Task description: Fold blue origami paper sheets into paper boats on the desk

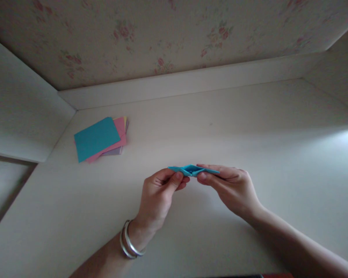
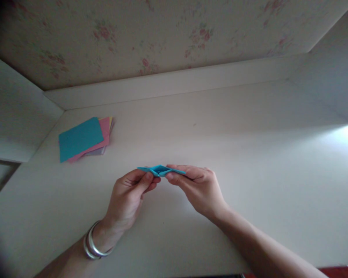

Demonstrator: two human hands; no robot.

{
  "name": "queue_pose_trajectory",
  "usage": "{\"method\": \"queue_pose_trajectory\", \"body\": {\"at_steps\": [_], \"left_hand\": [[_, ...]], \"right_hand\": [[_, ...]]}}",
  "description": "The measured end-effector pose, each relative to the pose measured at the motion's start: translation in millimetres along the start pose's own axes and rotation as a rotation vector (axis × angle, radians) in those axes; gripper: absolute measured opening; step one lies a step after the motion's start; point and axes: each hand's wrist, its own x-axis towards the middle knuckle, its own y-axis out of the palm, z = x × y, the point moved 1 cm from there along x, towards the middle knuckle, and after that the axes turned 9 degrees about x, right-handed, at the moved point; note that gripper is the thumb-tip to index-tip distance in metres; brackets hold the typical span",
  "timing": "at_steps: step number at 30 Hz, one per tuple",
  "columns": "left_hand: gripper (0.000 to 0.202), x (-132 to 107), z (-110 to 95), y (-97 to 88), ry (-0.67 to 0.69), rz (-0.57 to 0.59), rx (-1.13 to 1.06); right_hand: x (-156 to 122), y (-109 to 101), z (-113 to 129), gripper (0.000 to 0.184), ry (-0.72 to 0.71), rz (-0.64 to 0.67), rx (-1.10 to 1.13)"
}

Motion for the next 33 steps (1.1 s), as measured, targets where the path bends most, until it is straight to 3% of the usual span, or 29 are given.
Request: {"method": "queue_pose_trajectory", "body": {"at_steps": [6, 10, 18, 23, 29, 33], "left_hand": [[0.011, -3.6, 0.7, 3.4, -0.025, -0.081, -0.034], [0.013, -4.6, 0.4, 4.9, -0.055, -0.111, -0.064], [0.018, -1.4, 1.7, 6.6, -0.105, -0.094, -0.084], [0.019, -1.4, 0.1, 6.6, -0.085, -0.008, -0.087], [0.016, 0.0, -1.7, 2.8, -0.081, 0.005, -0.041], [0.015, 1.9, -0.2, 0.6, -0.076, 0.022, -0.035]], "right_hand": [[-1.4, 1.4, -6.6, 0.017, 0.146, 0.036, 0.193], [-2.0, 4.5, -10.3, 0.016, 0.169, 0.025, 0.268], [0.7, 2.2, -10.8, 0.020, 0.199, 0.024, 0.231], [2.5, -0.4, -7.0, 0.019, 0.148, 0.094, 0.178], [2.3, -8.3, -7.2, 0.031, 0.048, 0.075, 0.257], [1.8, -15.3, -0.5, 0.024, -0.118, 0.079, 0.038]]}}
